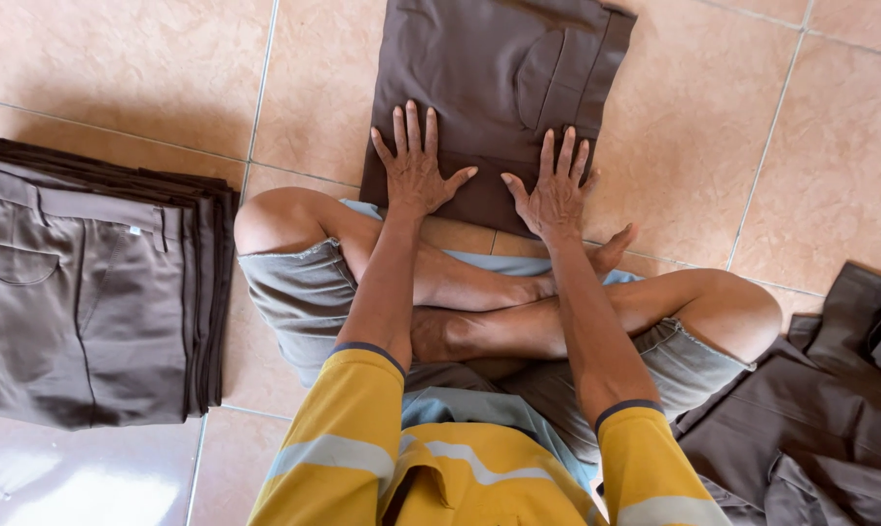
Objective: Folding and stacking brown trousers while sitting on the floor in a garment processing area.
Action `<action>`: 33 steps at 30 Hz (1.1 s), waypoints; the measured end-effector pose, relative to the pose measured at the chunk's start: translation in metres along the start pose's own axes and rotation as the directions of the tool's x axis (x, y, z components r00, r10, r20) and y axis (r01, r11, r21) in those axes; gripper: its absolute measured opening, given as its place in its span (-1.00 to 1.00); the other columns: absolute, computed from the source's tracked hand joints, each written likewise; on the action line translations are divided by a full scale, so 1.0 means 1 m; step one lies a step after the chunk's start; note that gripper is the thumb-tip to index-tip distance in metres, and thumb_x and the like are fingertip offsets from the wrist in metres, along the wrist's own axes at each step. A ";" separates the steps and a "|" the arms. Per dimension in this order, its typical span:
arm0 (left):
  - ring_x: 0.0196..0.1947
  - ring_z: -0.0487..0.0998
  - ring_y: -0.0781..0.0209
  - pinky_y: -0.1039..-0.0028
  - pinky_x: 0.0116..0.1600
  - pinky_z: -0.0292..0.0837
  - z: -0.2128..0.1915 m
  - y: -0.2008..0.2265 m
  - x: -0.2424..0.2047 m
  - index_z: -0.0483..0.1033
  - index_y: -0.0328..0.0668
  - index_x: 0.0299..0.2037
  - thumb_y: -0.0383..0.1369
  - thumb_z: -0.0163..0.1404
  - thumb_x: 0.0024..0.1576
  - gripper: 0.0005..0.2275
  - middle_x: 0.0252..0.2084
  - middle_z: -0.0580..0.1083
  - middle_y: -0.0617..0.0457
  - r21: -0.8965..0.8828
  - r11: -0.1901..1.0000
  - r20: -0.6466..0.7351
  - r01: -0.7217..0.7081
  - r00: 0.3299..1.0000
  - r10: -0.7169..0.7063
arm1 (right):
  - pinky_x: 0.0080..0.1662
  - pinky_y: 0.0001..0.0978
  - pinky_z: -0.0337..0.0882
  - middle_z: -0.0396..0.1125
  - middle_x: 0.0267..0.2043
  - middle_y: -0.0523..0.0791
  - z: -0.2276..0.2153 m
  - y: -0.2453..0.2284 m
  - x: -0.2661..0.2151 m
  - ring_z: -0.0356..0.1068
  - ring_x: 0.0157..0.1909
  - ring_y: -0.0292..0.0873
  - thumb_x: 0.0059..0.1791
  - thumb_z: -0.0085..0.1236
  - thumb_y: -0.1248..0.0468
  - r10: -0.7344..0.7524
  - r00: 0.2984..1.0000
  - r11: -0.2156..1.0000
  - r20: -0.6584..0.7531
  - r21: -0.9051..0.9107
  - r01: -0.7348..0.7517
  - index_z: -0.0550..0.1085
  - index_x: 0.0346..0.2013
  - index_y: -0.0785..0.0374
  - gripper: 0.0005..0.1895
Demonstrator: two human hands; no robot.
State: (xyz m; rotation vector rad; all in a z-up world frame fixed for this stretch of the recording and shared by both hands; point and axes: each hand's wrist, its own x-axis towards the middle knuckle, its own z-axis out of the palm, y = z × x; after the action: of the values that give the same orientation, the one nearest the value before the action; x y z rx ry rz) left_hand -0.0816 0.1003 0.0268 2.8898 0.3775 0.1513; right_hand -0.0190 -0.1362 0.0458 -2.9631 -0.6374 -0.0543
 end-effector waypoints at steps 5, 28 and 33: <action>0.56 -0.22 -0.25 -0.41 0.45 -0.44 0.015 -0.004 0.003 -0.06 -0.10 0.54 0.48 -0.22 0.10 -0.02 0.56 -0.14 -0.26 0.015 1.000 -0.047 0.015 0.999 -0.015 | 0.33 0.61 -0.03 -0.40 0.62 0.05 0.003 0.006 0.000 -0.29 0.60 0.26 0.13 -0.35 -0.45 0.058 0.996 0.994 0.062 0.087 -0.063 -0.16 0.60 0.01 -0.07; 0.17 0.40 -0.25 -0.04 0.24 0.29 0.036 -0.067 0.023 0.19 -0.34 0.28 -0.02 0.24 0.13 -0.30 0.14 0.35 -0.23 -0.443 0.714 0.108 0.542 0.823 -0.558 | 0.03 0.17 0.47 0.29 0.00 0.22 0.042 0.052 0.010 0.44 0.04 0.28 0.07 0.00 -0.49 0.490 0.871 0.795 0.044 0.387 -0.467 0.15 0.29 0.49 0.06; 0.18 0.43 -0.23 -0.02 0.28 0.27 0.018 -0.060 0.021 0.19 -0.40 0.29 -0.06 0.24 0.14 -0.30 0.12 0.38 -0.25 -0.432 0.736 0.090 0.521 0.837 -0.539 | -0.05 0.09 0.53 0.32 -0.14 0.16 0.027 0.041 0.011 0.48 -0.09 0.23 0.05 -0.12 -0.56 0.490 0.871 0.813 -0.024 0.373 -0.447 0.19 0.26 0.48 0.09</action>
State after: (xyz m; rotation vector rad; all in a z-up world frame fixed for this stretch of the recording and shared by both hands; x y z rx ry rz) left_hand -0.0735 0.1588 -0.0035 2.2248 1.0170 0.1707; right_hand 0.0077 -0.1657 0.0150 -2.6415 0.1126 -0.0645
